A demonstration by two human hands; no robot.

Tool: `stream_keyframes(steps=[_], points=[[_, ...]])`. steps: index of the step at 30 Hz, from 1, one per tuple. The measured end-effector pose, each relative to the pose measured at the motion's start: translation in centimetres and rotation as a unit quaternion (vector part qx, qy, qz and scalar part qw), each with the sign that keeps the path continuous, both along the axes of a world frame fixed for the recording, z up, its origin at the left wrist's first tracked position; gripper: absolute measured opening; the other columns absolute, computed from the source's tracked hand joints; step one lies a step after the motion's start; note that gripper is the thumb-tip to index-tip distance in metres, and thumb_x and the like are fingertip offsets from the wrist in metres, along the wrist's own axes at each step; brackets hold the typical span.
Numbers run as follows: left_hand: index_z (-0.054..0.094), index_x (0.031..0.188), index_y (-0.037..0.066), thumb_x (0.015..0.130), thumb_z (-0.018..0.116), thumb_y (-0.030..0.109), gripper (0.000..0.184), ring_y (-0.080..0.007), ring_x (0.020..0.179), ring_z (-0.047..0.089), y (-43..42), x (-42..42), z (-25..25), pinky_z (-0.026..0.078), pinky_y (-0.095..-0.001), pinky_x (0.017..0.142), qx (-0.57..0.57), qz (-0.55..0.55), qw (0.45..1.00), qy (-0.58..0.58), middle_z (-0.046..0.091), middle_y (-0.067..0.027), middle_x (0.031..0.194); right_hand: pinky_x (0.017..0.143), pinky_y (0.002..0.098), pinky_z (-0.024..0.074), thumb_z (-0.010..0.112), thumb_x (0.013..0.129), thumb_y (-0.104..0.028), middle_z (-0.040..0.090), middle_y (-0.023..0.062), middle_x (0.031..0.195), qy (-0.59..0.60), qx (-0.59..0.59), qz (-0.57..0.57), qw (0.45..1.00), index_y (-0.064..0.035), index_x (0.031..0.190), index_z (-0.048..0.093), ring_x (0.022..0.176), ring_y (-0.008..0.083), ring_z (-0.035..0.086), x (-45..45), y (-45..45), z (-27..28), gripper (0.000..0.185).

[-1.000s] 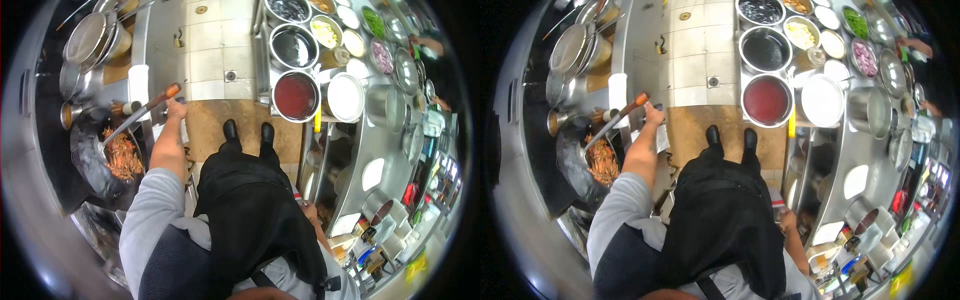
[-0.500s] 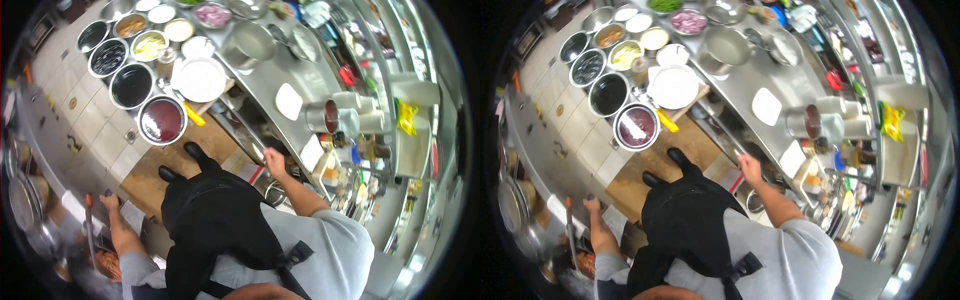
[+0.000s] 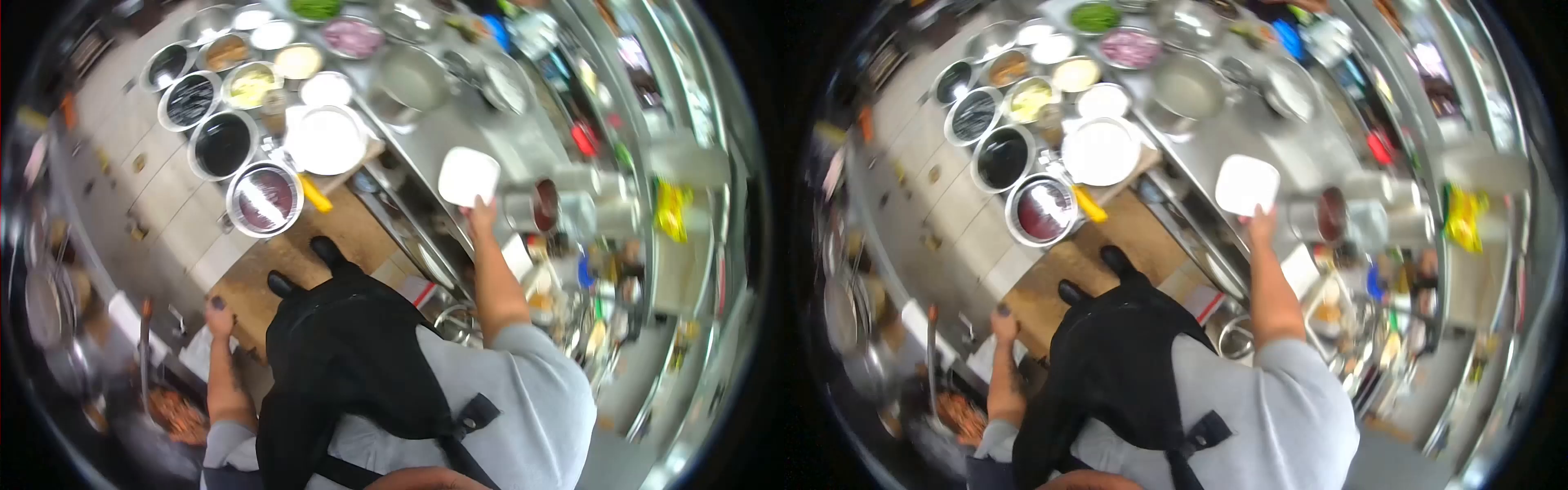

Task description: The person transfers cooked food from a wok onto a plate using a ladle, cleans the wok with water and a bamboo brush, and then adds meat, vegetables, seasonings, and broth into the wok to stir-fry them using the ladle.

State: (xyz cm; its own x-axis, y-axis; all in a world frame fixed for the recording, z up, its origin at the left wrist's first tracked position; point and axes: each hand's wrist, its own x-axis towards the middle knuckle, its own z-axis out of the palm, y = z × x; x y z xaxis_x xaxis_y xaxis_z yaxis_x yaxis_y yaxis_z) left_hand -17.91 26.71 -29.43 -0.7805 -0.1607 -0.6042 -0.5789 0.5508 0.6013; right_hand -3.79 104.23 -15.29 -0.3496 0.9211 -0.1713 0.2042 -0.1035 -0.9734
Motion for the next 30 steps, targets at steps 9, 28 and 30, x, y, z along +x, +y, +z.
stream_keyframes(steps=[9, 28, 30], points=[[0.053, 0.15, 0.003, 0.077, 0.099, 0.045, 0.095, -0.0342, 0.119, 0.071, 16.6, 5.3, 27.8, 0.058, -0.0417, 0.102, 0.028, -0.126, 0.867, 0.481, 0.068, -0.0208, 0.135, 0.063, 0.0283, 0.0611, 0.053, 0.114, -0.012, 0.074, 0.0124, 0.119, 0.149, 0.183, 0.443, 0.865, 0.0022, 0.145, 0.06, 0.089, 0.0151, 0.072, -16.3, -19.3, 15.6, 0.035], [0.063, 0.129, -0.002, 0.096, 0.063, 0.0, 0.033, -0.0173, 0.103, 0.07, 10.7, 34.4, 29.1, 0.056, -0.0327, 0.093, 0.094, 0.722, 0.49, 0.479, 0.071, -0.0069, 0.117, 0.102, 0.0547, 0.0519, 0.073, 0.098, -0.031, 0.06, 0.0271, 0.141, 0.294, 0.592, 0.729, 0.179, -0.0151, 0.169, 0.035, 0.13, 0.0465, 0.058, -22.7, -75.1, 18.3, 0.082], [0.065, 0.127, -0.003, 0.096, 0.063, -0.001, 0.031, -0.0185, 0.103, 0.071, 9.0, 36.7, 29.7, 0.056, -0.0332, 0.093, 0.084, 0.739, 0.444, 0.5, 0.071, -0.0069, 0.116, 0.1, 0.0551, 0.0533, 0.072, 0.098, -0.026, 0.059, 0.0282, 0.14, 0.195, 0.634, 0.741, 0.103, -0.0188, 0.17, 0.034, 0.128, 0.0488, 0.059, -24.7, -78.4, 15.1, 0.081]])
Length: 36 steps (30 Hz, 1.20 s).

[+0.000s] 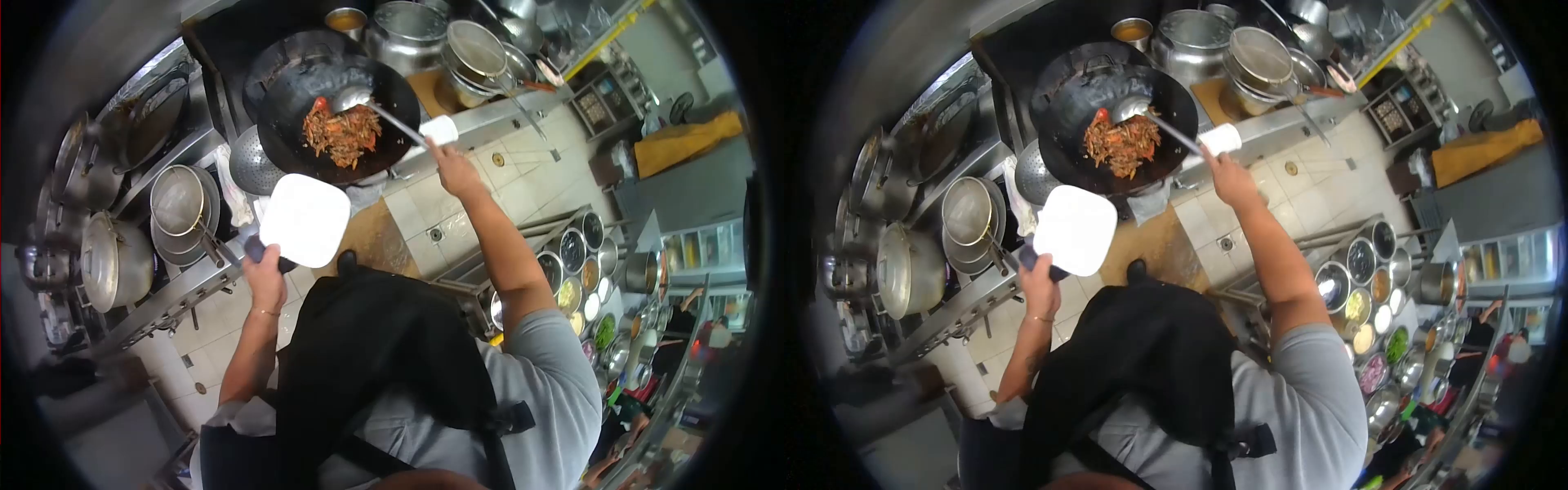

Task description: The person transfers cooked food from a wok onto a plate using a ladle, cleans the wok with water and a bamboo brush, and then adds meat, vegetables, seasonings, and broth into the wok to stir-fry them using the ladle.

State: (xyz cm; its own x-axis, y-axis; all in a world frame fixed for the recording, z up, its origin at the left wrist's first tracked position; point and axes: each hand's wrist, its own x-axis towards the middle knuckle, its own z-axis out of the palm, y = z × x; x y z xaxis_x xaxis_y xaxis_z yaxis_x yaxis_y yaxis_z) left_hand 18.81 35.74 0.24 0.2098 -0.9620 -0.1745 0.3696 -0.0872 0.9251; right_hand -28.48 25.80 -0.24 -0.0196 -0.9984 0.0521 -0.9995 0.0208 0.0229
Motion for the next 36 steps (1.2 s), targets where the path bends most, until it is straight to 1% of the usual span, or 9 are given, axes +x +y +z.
stream_keyframes(steps=[5, 6, 13, 16, 18, 21, 23, 26, 36], points=[[0.063, 0.129, -0.003, 0.096, 0.063, -0.002, 0.034, -0.018, 0.111, 0.068, -3.9, 5.4, -0.2, 0.054, -0.0336, 0.099, -0.009, 0.078, 0.997, 0.008, 0.069, -0.008, 0.121, 0.095, 0.0598, 0.0529, 0.061, 0.1, -0.01, 0.07, 0.0339, 0.115, -0.269, 0.018, 0.046, 0.962, -0.0178, 0.168, 0.035, 0.103, 0.0546, 0.067, 2.2, -1.7, 0.1, 0.073], [0.062, 0.13, -0.003, 0.096, 0.063, -0.001, 0.034, -0.0177, 0.111, 0.068, -4.9, 6.2, -0.3, 0.054, -0.0336, 0.098, -0.009, 0.089, 0.996, 0.018, 0.069, -0.0078, 0.121, 0.089, 0.0606, 0.0538, 0.06, 0.102, -0.01, 0.071, 0.0331, 0.101, -0.253, -0.035, 0.05, 0.966, -0.0143, 0.167, 0.037, 0.096, 0.0553, 0.068, 2.2, -2.3, -0.2, 0.069], [0.066, 0.121, -0.003, 0.097, 0.064, 0.003, 0.025, -0.0179, 0.095, 0.072, -8.8, 9.3, -0.8, 0.058, -0.033, 0.086, 0.02, 0.121, 0.992, 0.002, 0.071, -0.0062, 0.107, 0.081, 0.0615, 0.0555, 0.056, 0.104, -0.009, 0.07, 0.037, 0.098, -0.23, 0.077, -0.038, 0.969, -0.0083, 0.167, 0.033, 0.084, 0.054, 0.07, 6.1, -0.4, -0.4, 0.068], [0.066, 0.12, -0.002, 0.097, 0.065, 0.003, 0.024, -0.0184, 0.09, 0.072, -8.6, 8.6, -1.0, 0.06, -0.0348, 0.078, 0.011, 0.163, 0.986, 0.008, 0.071, -0.007, 0.106, 0.063, 0.0545, 0.0572, 0.055, 0.106, -0.01, 0.069, 0.0268, 0.085, -0.383, 0.141, -0.052, 0.911, -0.0103, 0.168, 0.032, 0.064, 0.0416, 0.069, 8.7, 2.4, 3.5, 0.067], [0.065, 0.119, -0.001, 0.097, 0.066, 0.005, 0.023, -0.0192, 0.085, 0.072, -8.8, 8.1, -0.8, 0.06, -0.0368, 0.069, 0.034, 0.187, 0.982, 0.008, 0.071, -0.0074, 0.104, 0.047, 0.0393, 0.0503, 0.054, 0.108, -0.012, 0.059, 0.0096, 0.075, -0.617, 0.289, -0.189, 0.707, -0.0134, 0.17, 0.032, 0.052, 0.0206, 0.058, 8.6, 2.0, 5.6, 0.066], [0.064, 0.118, 0.0, 0.097, 0.067, 0.006, 0.023, -0.0197, 0.081, 0.072, -8.9, 6.4, 0.0, 0.06, -0.0381, 0.064, 0.039, 0.202, 0.978, 0.013, 0.07, -0.0073, 0.101, 0.044, 0.0272, 0.0429, 0.054, 0.11, -0.014, 0.048, -0.0013, 0.075, -0.609, 0.304, -0.166, 0.714, -0.016, 0.17, 0.032, 0.052, 0.0089, 0.045, 9.8, 2.3, 6.9, 0.065], [0.063, 0.118, 0.001, 0.097, 0.067, 0.007, 0.022, -0.0197, 0.08, 0.072, -9.1, 5.6, 0.3, 0.06, -0.0375, 0.063, 0.023, 0.189, 0.982, 0.012, 0.07, -0.0072, 0.1, 0.044, 0.0281, 0.0422, 0.055, 0.109, -0.011, 0.052, 0.0006, 0.076, -0.636, 0.321, -0.171, 0.681, -0.0144, 0.169, 0.033, 0.052, 0.0101, 0.047, 7.8, 1.7, 7.0, 0.065], [0.063, 0.117, 0.001, 0.096, 0.067, 0.007, 0.022, -0.02, 0.078, 0.071, -9.6, 3.8, 0.8, 0.06, -0.0377, 0.062, 0.024, 0.205, 0.978, 0.011, 0.07, -0.008, 0.101, 0.044, 0.0248, 0.0362, 0.056, 0.107, -0.008, 0.054, 0.0015, 0.078, -0.764, 0.345, -0.199, 0.508, -0.0118, 0.166, 0.038, 0.052, 0.0073, 0.044, 4.8, 0.8, 8.4, 0.062], [0.061, 0.12, -0.001, 0.094, 0.066, 0.004, 0.027, -0.0222, 0.076, 0.071, -13.9, -2.7, 3.5, 0.062, -0.0389, 0.061, 0.024, 0.186, 0.981, -0.039, 0.071, -0.0117, 0.102, 0.041, 0.0208, 0.0329, 0.054, 0.109, -0.008, 0.052, 0.0002, 0.079, -0.779, 0.294, -0.189, 0.521, -0.0149, 0.163, 0.044, 0.051, 0.0048, 0.041, 1.6, 1.2, 11.2, 0.055]])
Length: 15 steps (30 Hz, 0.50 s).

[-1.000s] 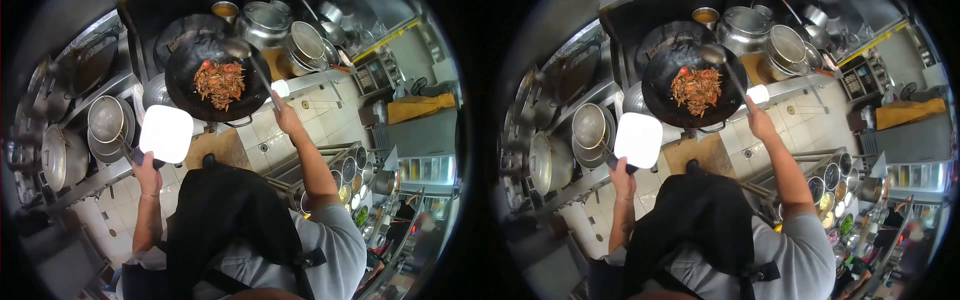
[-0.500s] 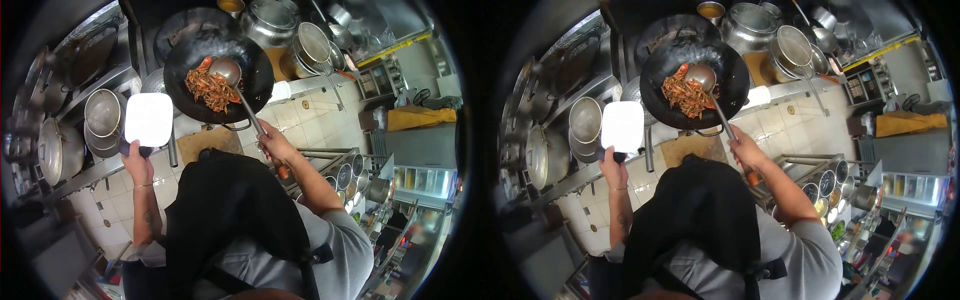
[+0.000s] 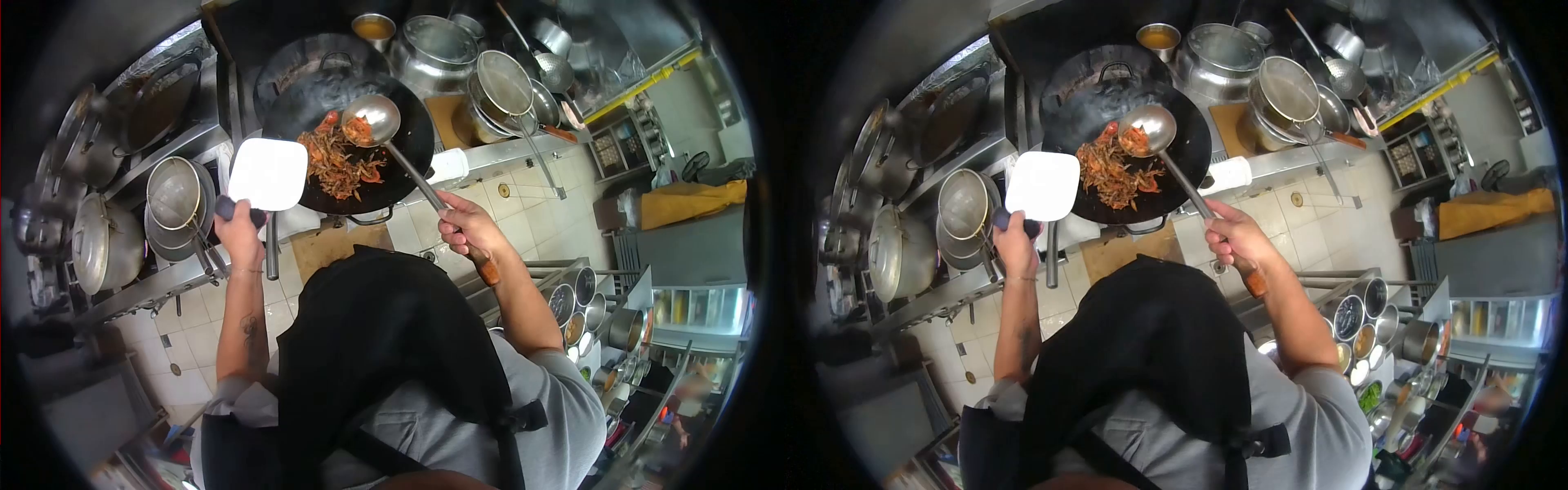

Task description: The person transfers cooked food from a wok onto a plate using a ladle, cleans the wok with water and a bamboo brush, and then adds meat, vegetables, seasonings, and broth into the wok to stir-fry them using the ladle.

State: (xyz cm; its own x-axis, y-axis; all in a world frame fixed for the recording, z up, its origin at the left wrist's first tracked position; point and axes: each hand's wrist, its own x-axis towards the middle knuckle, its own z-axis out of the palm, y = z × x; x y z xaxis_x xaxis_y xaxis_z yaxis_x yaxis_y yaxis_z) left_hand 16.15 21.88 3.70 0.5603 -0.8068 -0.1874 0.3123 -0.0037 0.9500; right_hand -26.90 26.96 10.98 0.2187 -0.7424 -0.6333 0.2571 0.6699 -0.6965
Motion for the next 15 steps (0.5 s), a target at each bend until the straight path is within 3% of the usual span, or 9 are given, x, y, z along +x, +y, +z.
stream_keyframes(steps=[4, 5, 11, 13, 14, 15], points=[[0.057, 0.13, -0.005, 0.093, 0.066, 0.003, 0.038, -0.024, 0.078, 0.072, -3.2, -2.2, -1.2, 0.063, -0.0384, 0.059, -0.003, -0.007, 0.999, -0.043, 0.07, -0.0148, 0.106, 0.041, 0.0229, 0.0336, 0.056, 0.108, -0.008, 0.052, 0.0006, 0.078, 0.026, -0.041, 0.008, 0.999, -0.0136, 0.167, 0.037, 0.051, 0.0061, 0.042, -1.0, 0.0, 2.7, 0.062], [0.056, 0.129, -0.004, 0.093, 0.066, 0.004, 0.038, -0.0252, 0.08, 0.073, -3.9, -2.8, -1.2, 0.064, -0.0382, 0.058, 0.01, -0.015, 0.999, -0.038, 0.069, -0.0158, 0.107, 0.042, 0.0244, 0.0343, 0.057, 0.108, -0.008, 0.053, 0.0011, 0.078, 0.031, -0.06, 0.016, 0.998, -0.0123, 0.17, 0.031, 0.052, 0.0071, 0.043, -1.2, 0.1, 3.4, 0.067], [0.059, 0.12, -0.003, 0.093, 0.067, 0.005, 0.029, -0.0254, 0.08, 0.073, -7.4, -7.0, -1.6, 0.067, -0.0401, 0.06, 0.036, -0.046, 0.998, 0.012, 0.068, -0.0137, 0.104, 0.04, 0.0248, 0.0384, 0.055, 0.109, -0.007, 0.051, -0.0008, 0.07, 0.112, -0.143, 0.106, 0.978, -0.0145, 0.171, 0.031, 0.045, 0.0078, 0.042, 0.2, 1.7, 6.1, 0.067], [0.059, 0.118, -0.003, 0.094, 0.066, 0.008, 0.027, -0.0256, 0.077, 0.073, -8.2, -8.1, -2.1, 0.065, -0.0404, 0.062, 0.026, -0.066, 0.996, 0.047, 0.07, -0.0137, 0.099, 0.048, 0.0329, 0.05, 0.057, 0.108, -0.008, 0.061, 0.0031, 0.073, 0.274, -0.203, 0.201, 0.919, -0.0171, 0.171, 0.031, 0.05, 0.014, 0.055, 0.7, 2.3, 5.7, 0.069], [0.062, 0.116, -0.001, 0.094, 0.066, 0.007, 0.024, -0.0248, 0.077, 0.074, -8.2, -8.6, -1.6, 0.065, -0.0399, 0.064, 0.003, -0.068, 0.995, 0.074, 0.071, -0.0122, 0.098, 0.065, 0.0459, 0.0598, 0.06, 0.105, -0.007, 0.073, 0.0143, 0.084, 0.388, -0.516, 0.195, 0.738, -0.0191, 0.171, 0.03, 0.063, 0.0316, 0.07, 0.0, 1.7, 1.1, 0.074], [0.062, 0.116, -0.001, 0.094, 0.066, 0.007, 0.024, -0.0248, 0.077, 0.074, -8.3, -8.9, -1.4, 0.065, -0.0399, 0.064, 0.002, -0.066, 0.995, 0.075, 0.071, -0.0122, 0.098, 0.065, 0.0459, 0.0598, 0.06, 0.105, -0.007, 0.073, 0.0143, 0.084, 0.388, -0.517, 0.197, 0.737, -0.0191, 0.171, 0.03, 0.063, 0.0316, 0.07, 0.1, 1.9, 1.4, 0.074]])
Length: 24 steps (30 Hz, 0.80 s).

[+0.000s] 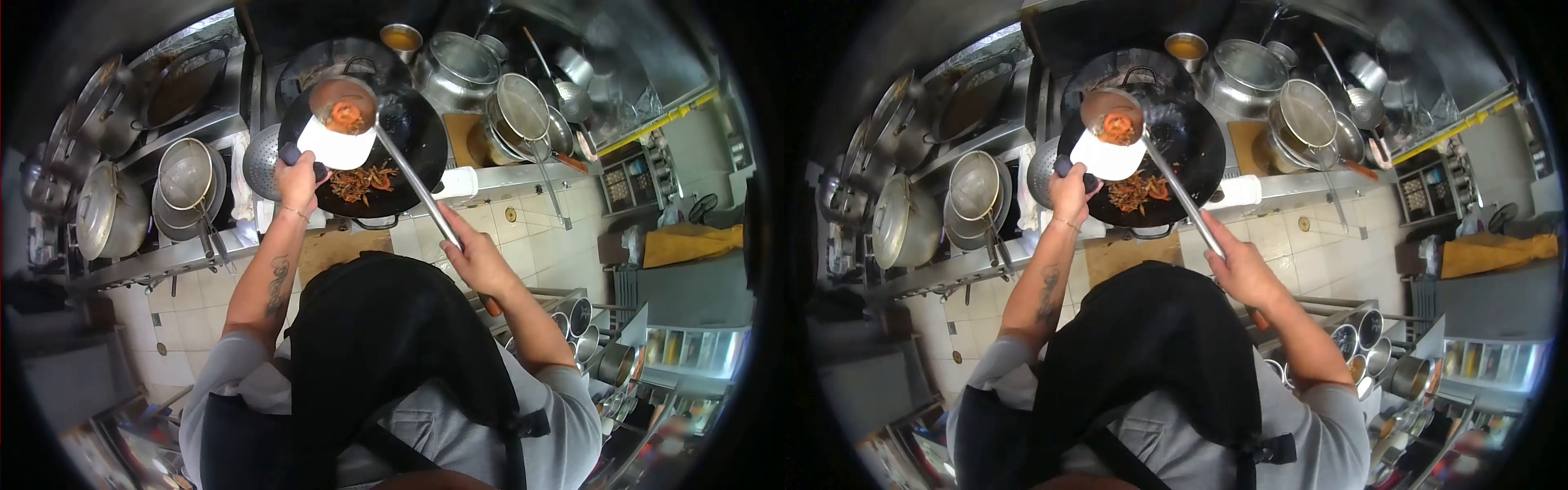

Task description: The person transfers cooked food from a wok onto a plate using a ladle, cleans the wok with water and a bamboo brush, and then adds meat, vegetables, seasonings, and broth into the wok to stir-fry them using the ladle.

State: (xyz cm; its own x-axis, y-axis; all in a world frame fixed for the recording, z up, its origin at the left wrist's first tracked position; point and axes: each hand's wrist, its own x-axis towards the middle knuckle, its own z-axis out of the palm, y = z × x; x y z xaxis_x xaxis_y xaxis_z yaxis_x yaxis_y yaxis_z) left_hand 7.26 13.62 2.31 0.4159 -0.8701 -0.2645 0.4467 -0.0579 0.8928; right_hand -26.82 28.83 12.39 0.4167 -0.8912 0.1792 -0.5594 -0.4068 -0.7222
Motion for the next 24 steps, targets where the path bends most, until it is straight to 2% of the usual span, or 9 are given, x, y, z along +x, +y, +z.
stream_keyframes(steps=[3, 7, 10, 11, 12, 16, 18, 20, 24], points=[[0.065, 0.114, 0.0, 0.094, 0.066, 0.007, 0.021, -0.023, 0.078, 0.074, 0.0, -0.3, 0.4, 0.065, -0.0393, 0.065, 0.018, -0.012, 0.999, 0.025, 0.071, -0.0106, 0.097, 0.081, 0.0537, 0.0572, 0.066, 0.098, 0.0, 0.073, 0.0295, 0.104, 0.144, 0.029, -0.058, 0.987, -0.02, 0.17, 0.035, 0.093, 0.0514, 0.07, 0.7, 0.7, 0.6, 0.08], [0.067, 0.113, 0.002, 0.094, 0.067, 0.007, 0.019, -0.0214, 0.078, 0.074, 0.2, -0.8, 0.5, 0.065, -0.0385, 0.064, 0.0, -0.005, 0.999, 0.045, 0.072, -0.0099, 0.097, 0.078, 0.0576, 0.0579, 0.064, 0.099, -0.002, 0.072, 0.027, 0.098, 0.206, -0.027, -0.068, 0.976, -0.0203, 0.17, 0.03, 0.083, 0.0532, 0.068, 0.0, 0.1, -0.9, 0.081], [0.065, 0.115, 0.001, 0.095, 0.066, 0.006, 0.021, -0.0226, 0.077, 0.074, -0.2, -0.6, 0.1, 0.065, -0.0391, 0.062, -0.006, -0.002, 0.998, 0.056, 0.072, -0.0109, 0.1, 0.062, 0.0499, 0.0569, 0.063, 0.102, -0.005, 0.069, 0.0191, 0.085, 0.085, -0.09, -0.034, 0.992, -0.0213, 0.171, 0.03, 0.064, 0.0403, 0.068, 0.0, -0.8, -0.1, 0.078], [0.063, 0.117, -0.001, 0.095, 0.065, 0.005, 0.023, -0.024, 0.076, 0.074, -0.2, -0.5, -0.2, 0.065, -0.0397, 0.059, -0.007, -0.003, 0.998, 0.064, 0.072, -0.0117, 0.101, 0.056, 0.0429, 0.0532, 0.062, 0.103, -0.006, 0.067, 0.0132, 0.081, -0.025, 0.115, -0.054, 0.992, -0.0209, 0.171, 0.031, 0.057, 0.0304, 0.063, -0.1, -0.9, 0.8, 0.076], [0.063, 0.117, -0.001, 0.095, 0.065, 0.005, 0.023, -0.024, 0.076, 0.074, 0.0, -0.4, 0.1, 0.065, -0.0397, 0.059, -0.006, 0.001, 0.998, 0.064, 0.072, -0.0117, 0.101, 0.05, 0.036, 0.0495, 0.062, 0.105, -0.007, 0.064, 0.0074, 0.078, -0.132, 0.316, -0.071, 0.937, -0.0204, 0.172, 0.032, 0.05, 0.0205, 0.059, -0.1, -1.0, 1.4, 0.074], [0.062, 0.118, -0.002, 0.095, 0.065, 0.005, 0.024, -0.025, 0.074, 0.074, 1.6, 1.1, 1.3, 0.064, -0.0378, 0.058, -0.029, 0.053, 0.997, 0.039, 0.072, -0.0129, 0.1, 0.045, 0.0251, 0.0403, 0.061, 0.106, -0.008, 0.058, -0.0004, 0.075, -0.284, 0.386, -0.069, 0.875, -0.0185, 0.171, 0.035, 0.046, 0.0072, 0.047, -1.0, -4.2, -0.9, 0.07], [0.058, 0.121, -0.001, 0.094, 0.067, 0.007, 0.03, -0.0242, 0.082, 0.074, 2.2, 3.8, -0.7, 0.065, -0.0383, 0.058, -0.017, 0.098, 0.995, 0.015, 0.071, -0.0139, 0.103, 0.052, 0.0349, 0.0507, 0.062, 0.104, -0.008, 0.067, 0.006, 0.075, -0.08, 0.268, -0.141, 0.95, -0.0145, 0.169, 0.038, 0.053, 0.0189, 0.062, -1.7, -7.6, -3.9, 0.069], [0.057, 0.122, -0.001, 0.093, 0.068, 0.008, 0.032, -0.0239, 0.083, 0.074, 4.0, 6.2, -0.1, 0.067, -0.0395, 0.06, -0.016, 0.101, 0.995, 0.004, 0.071, -0.0132, 0.103, 0.072, 0.0471, 0.0595, 0.063, 0.102, -0.01, 0.076, 0.0218, 0.087, 0.097, 0.089, -0.124, 0.983, -0.0161, 0.168, 0.038, 0.075, 0.0389, 0.075, -2.3, -11.3, -6.9, 0.071], [0.058, 0.122, 0.0, 0.092, 0.069, 0.006, 0.032, -0.0246, 0.083, 0.074, 7.1, 10.1, 0.0, 0.065, -0.0401, 0.059, -0.01, 0.169, 0.985, -0.018, 0.071, -0.0124, 0.103, 0.093, 0.0528, 0.0573, 0.064, 0.1, -0.011, 0.075, 0.0327, 0.107, 0.16, 0.075, -0.133, 0.975, -0.0198, 0.168, 0.038, 0.102, 0.052, 0.072, -1.7, -16.2, -10.2, 0.073]])
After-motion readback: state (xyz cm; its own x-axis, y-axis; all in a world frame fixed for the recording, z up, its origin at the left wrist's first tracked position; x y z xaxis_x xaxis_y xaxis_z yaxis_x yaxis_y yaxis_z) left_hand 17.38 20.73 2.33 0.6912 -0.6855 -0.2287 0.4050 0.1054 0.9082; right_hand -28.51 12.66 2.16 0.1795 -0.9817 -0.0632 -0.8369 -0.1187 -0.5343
